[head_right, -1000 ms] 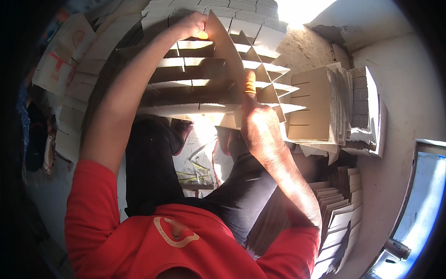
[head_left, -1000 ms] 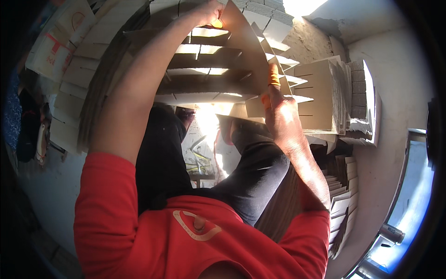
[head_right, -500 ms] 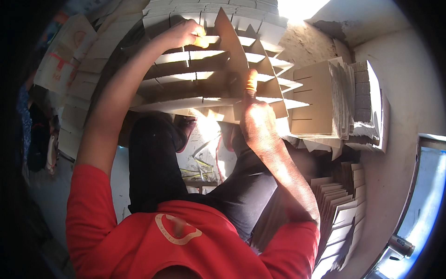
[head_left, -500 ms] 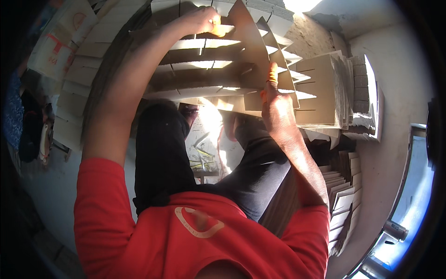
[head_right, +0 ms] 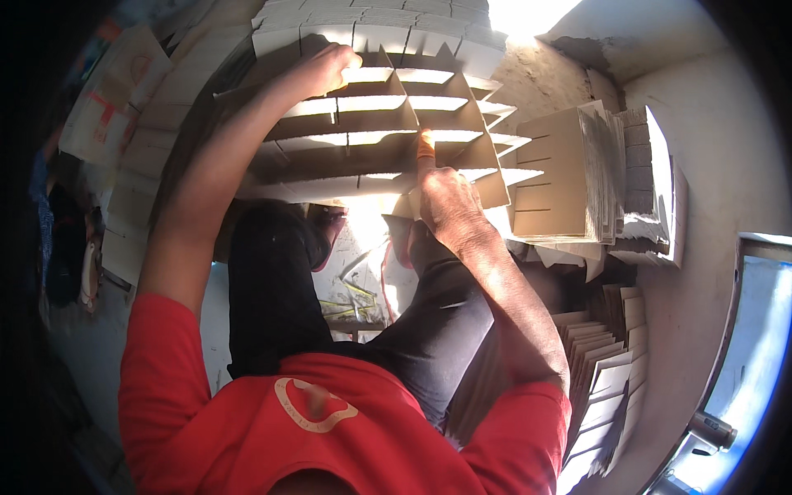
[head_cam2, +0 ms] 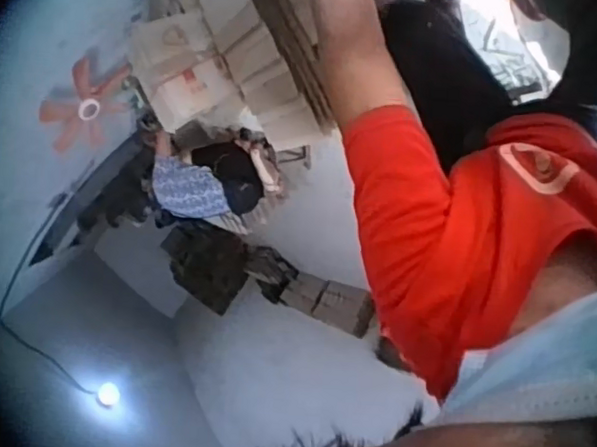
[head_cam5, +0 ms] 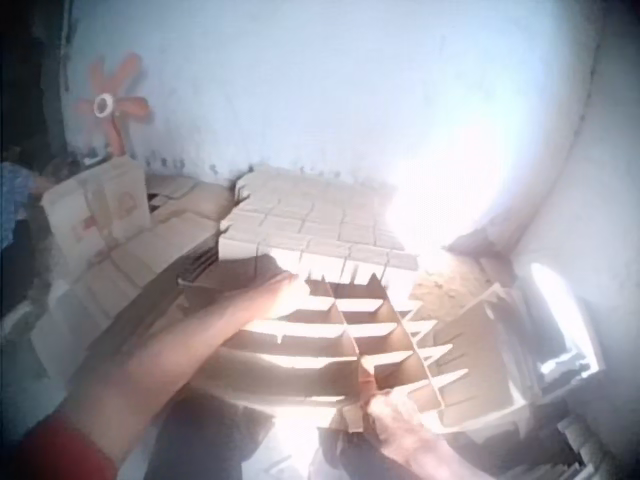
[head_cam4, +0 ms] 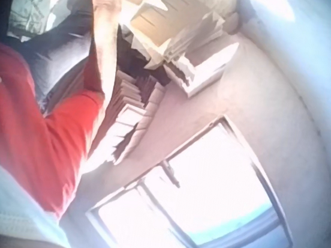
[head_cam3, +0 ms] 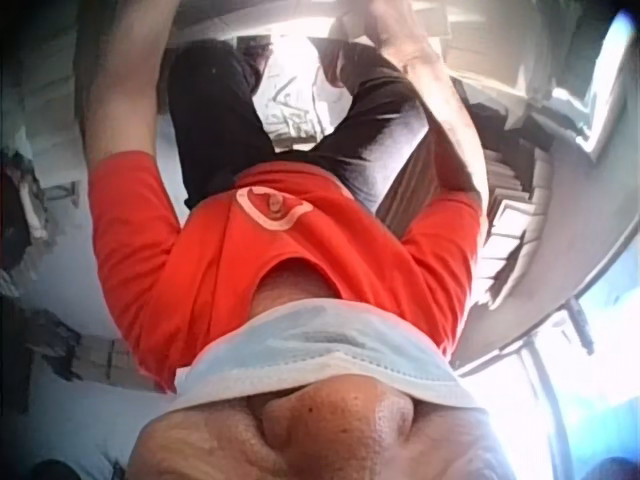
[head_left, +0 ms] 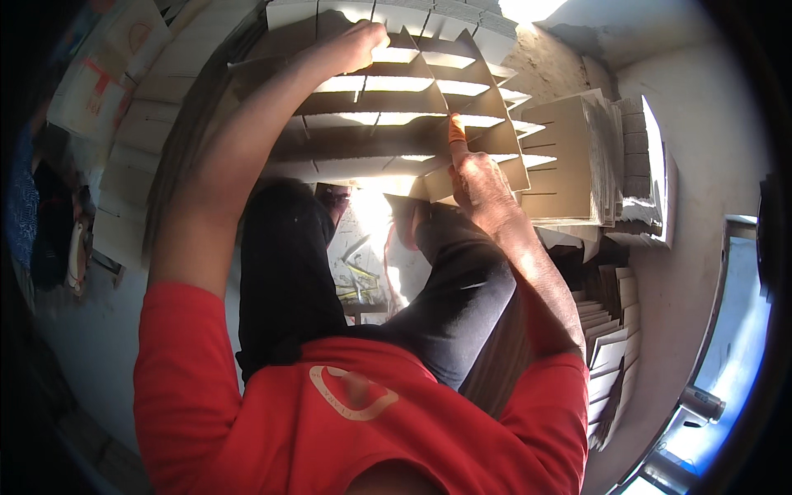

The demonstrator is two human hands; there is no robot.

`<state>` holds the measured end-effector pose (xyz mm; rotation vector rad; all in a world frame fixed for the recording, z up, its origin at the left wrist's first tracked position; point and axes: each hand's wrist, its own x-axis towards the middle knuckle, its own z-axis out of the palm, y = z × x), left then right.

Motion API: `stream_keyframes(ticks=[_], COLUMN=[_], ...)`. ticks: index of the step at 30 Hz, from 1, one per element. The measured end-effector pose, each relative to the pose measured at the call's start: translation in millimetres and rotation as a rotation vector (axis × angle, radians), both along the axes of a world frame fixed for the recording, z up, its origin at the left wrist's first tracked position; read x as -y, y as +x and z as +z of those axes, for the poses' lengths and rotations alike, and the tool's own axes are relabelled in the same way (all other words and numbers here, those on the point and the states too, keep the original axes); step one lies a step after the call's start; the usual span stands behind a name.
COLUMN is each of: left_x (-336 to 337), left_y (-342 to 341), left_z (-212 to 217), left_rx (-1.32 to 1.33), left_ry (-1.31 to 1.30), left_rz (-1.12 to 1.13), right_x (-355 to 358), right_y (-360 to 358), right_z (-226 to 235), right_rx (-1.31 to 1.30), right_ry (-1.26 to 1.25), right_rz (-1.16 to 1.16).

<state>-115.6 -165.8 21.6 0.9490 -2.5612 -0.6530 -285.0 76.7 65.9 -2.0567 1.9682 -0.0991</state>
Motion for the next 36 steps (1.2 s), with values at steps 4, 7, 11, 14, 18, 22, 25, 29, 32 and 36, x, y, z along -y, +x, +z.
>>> stream_keyframes(ticks=[4,7,11,14,18,22,25,29,32,36], left_x=[-0.2,-19.1,-61.7,-99.5,-146.0,-172.8,-178.3,-180.3,-177.3,-176.1], left_y=[19.6,25.2,39.9,47.1,74.1,81.7,80.3,75.3,73.3,73.5], left_z=[6.8,34.6,40.3,48.6,49.7,44.5,25.5,14.1,9.1,8.6], left_rx=[-0.045,-0.065,-0.247,-0.272,-0.344,-0.276,-0.212,-0.134,-0.140,-0.119], left_ry=[-0.083,-0.067,-0.145,-0.034,-0.126,-0.178,-0.202,-0.190,-0.249,-0.266], left_rz=[0.014,0.097,0.024,0.015,0.044,0.014,-0.007,0.032,-0.003,0.038], right_x=[-3.6,1.1,5.6,7.5,-6.9,-54.9,-69.8,-76.4,-78.5,-74.3], right_y=[-16.7,-35.5,-46.7,-55.8,-88.2,-160.7,-187.4,-214.9,-233.4,-229.1], right_z=[5.6,1.0,-26.3,-9.3,-13.7,-23.2,-31.7,-49.5,-51.5,-40.3], right_rx=[-0.066,-0.337,-0.301,-0.247,-0.188,-0.660,-0.713,-0.652,-0.520,-0.437], right_ry=[-0.328,-0.768,-0.287,-0.254,-0.723,-0.656,-0.401,-0.386,-0.531,-0.483], right_rz=[-0.114,-0.201,-0.266,-0.235,-0.372,-0.635,-0.796,-0.676,-0.635,-0.769])
